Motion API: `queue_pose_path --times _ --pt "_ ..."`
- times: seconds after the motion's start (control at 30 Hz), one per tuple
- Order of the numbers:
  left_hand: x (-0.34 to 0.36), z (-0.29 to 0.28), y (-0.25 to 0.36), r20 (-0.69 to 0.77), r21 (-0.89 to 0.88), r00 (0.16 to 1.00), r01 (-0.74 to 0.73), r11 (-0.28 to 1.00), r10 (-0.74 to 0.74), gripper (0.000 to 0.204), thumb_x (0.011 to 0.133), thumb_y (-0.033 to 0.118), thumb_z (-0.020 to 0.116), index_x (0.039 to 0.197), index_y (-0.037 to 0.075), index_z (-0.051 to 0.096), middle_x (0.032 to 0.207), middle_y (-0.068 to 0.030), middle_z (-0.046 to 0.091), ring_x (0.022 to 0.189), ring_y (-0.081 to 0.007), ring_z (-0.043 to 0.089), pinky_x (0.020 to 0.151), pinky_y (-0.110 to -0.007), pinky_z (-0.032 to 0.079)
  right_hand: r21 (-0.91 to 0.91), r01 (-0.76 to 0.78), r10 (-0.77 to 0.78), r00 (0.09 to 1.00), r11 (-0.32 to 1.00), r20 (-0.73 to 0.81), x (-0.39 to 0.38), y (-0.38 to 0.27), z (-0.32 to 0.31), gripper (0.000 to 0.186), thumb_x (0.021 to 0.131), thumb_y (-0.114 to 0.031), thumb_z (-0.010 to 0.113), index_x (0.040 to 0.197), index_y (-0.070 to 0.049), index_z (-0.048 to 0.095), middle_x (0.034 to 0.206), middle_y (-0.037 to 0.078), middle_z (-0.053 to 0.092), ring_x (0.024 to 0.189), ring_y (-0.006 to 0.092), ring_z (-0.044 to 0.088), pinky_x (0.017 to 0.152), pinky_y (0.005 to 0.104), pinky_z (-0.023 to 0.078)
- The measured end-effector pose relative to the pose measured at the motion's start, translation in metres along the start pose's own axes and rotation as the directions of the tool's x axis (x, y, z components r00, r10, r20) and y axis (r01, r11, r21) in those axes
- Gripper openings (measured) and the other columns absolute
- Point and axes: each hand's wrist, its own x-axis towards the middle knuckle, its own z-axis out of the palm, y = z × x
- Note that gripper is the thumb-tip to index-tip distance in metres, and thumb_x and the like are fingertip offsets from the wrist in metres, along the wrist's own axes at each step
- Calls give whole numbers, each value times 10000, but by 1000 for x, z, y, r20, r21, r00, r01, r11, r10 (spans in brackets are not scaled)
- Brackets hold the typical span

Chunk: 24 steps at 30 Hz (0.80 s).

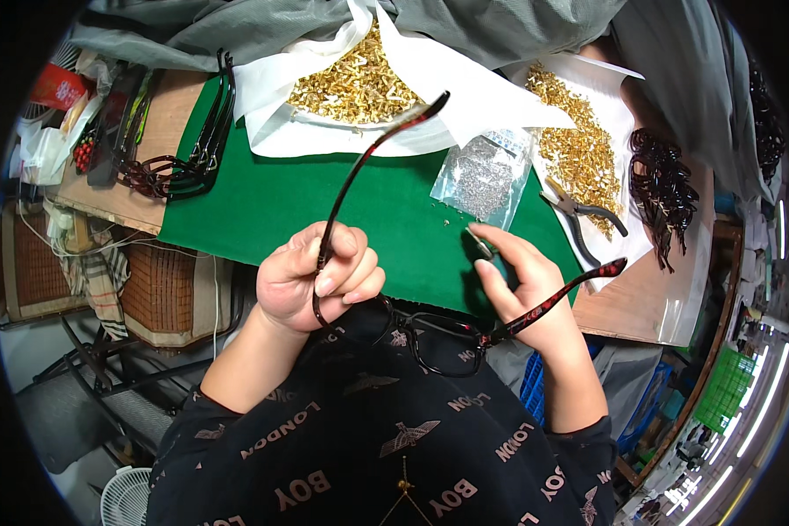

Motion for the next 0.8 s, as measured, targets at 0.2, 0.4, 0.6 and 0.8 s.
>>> queue_pose_path --times 0.2,0.4,0.6,0.8 --pt "-2 -12 0 5 -25 1000 21 999 -21 293 933 245 522 1093 18 617 658 3 485 604 -110 393 590 -261 335 -254 -7 54 982 967 179 14 -13 0 384 852 -134 604 1231 -112 548 763 159 567 620 321 593 565 383 491" --pt "-3 -13 -1 6 -36 1000 20 999 -20 288 928 249 531 1077 16 611 667 7 482 604 -108 389 596 -262 335 -290 -3 64 978 957 199 17 -16 2 360 860 -144 596 1218 -115 564 748 162 559 609 327 595 543 387 487" --pt "-5 -7 11 -35 48 999 -41 998 42 286 929 248 528 1063 9 610 684 -6 492 607 -111 399 598 -265 340 -260 -10 44 991 965 126 14 -12 5 320 852 -138 595 1171 -120 581 744 156 559 608 330 594 544 390 490" --pt "-15 -9 27 -199 287 967 -95 953 157 416 944 218 484 1278 -30 488 738 -25 508 648 -133 417 624 -274 362 -249 -86 92 996 965 15 6 -12 -8 328 852 -109 586 1179 -122 582 876 132 602 758 316 626 658 370 514"
